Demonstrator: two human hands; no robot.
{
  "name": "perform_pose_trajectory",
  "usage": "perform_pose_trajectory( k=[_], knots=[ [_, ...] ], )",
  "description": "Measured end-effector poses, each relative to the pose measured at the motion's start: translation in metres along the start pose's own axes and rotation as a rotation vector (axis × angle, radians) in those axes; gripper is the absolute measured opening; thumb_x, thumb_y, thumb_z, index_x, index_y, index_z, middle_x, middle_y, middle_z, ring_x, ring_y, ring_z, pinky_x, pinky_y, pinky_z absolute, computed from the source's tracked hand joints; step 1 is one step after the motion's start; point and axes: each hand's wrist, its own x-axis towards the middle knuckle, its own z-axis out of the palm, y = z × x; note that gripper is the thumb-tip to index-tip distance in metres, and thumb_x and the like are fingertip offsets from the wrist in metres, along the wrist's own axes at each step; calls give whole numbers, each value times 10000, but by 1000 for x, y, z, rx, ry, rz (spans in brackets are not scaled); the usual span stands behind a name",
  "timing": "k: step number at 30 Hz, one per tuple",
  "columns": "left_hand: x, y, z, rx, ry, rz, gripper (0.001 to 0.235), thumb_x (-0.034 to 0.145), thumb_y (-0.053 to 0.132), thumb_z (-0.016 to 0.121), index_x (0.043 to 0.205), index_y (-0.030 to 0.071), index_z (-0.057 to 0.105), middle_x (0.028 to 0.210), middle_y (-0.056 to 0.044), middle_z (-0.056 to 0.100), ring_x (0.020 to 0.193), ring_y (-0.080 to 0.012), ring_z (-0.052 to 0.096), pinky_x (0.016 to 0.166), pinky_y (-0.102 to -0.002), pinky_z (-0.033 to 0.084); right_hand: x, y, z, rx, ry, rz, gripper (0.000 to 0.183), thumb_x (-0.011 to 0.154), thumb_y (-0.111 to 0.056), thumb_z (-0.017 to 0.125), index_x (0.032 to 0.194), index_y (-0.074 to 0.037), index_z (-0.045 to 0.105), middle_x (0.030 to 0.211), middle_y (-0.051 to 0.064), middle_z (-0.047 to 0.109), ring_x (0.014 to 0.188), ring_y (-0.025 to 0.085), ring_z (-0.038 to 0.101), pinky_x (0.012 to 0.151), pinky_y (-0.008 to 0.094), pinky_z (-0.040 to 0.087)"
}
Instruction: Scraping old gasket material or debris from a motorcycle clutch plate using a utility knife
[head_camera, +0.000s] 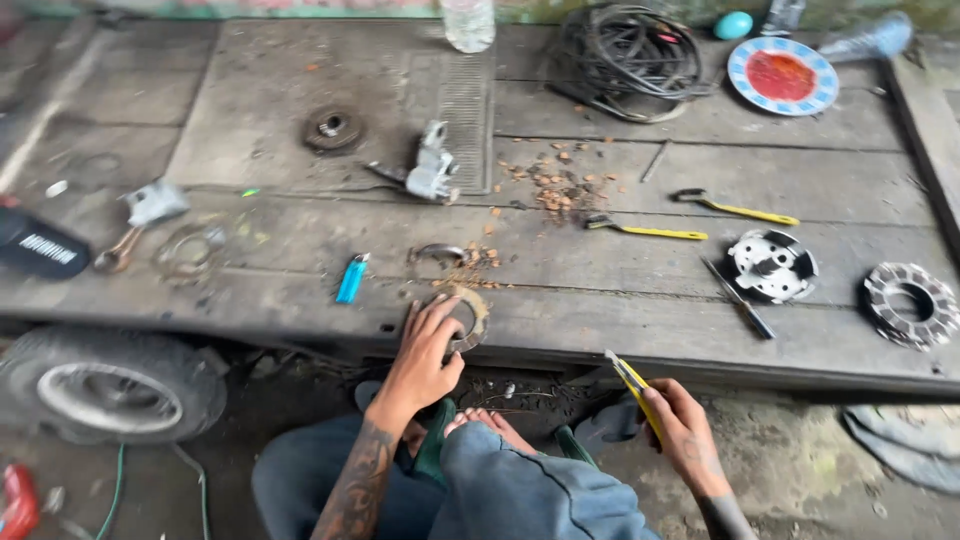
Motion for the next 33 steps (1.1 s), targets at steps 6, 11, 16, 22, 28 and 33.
perform_pose_trajectory(
  k=[6,11,16,22,28,33],
  knots=[
    [-39,17,-3,44,246,-104,162,858,90,614,1018,95,635,1390,-111,572,1243,-331,520,1066,-514,391,-15,51,-13,129,173,58,249,1064,-175,580,1021,62,641,677,246,591,472,282,438,393,377,290],
    [-38,8,9,265,257,-31,316,974,259,663,1237,87,694,1338,-91,626,1231,-295,542,1097,-511,370,-15,10,10,124,172,29,219,1075,-130,566,1054,81,621,707,290,585,482,310,432,434,393,300],
    [-43,5,17,332,302,15,199,967,147,687,1157,109,733,1276,-68,669,1217,-284,560,1097,-499,406,-18,-34,36,138,-2,-206,212,1065,-113,522,1115,67,621,753,218,602,555,252,498,481,340,374],
    [-39,12,3,196,207,-55,184,972,112,608,1120,76,711,1312,-121,644,1260,-321,537,1140,-520,350,29,-90,93,-114,-303,-307,225,992,-182,596,1111,-10,680,625,83,580,503,148,496,499,288,382],
    [-32,8,-1,191,229,-49,146,959,129,659,1083,83,720,1301,-110,630,1273,-301,522,1149,-507,366,90,-142,120,-921,-287,-653,333,953,-253,662,1263,-169,750,1032,119,805,696,265,799,619,447,622],
    [-25,6,-2,148,304,-64,77,930,79,677,999,99,706,1255,-95,639,1197,-296,558,1110,-505,404,94,-175,123,-1039,-628,-473,367,906,-406,659,1212,-234,767,1122,-25,830,818,189,839,687,378,661]
  ],
)
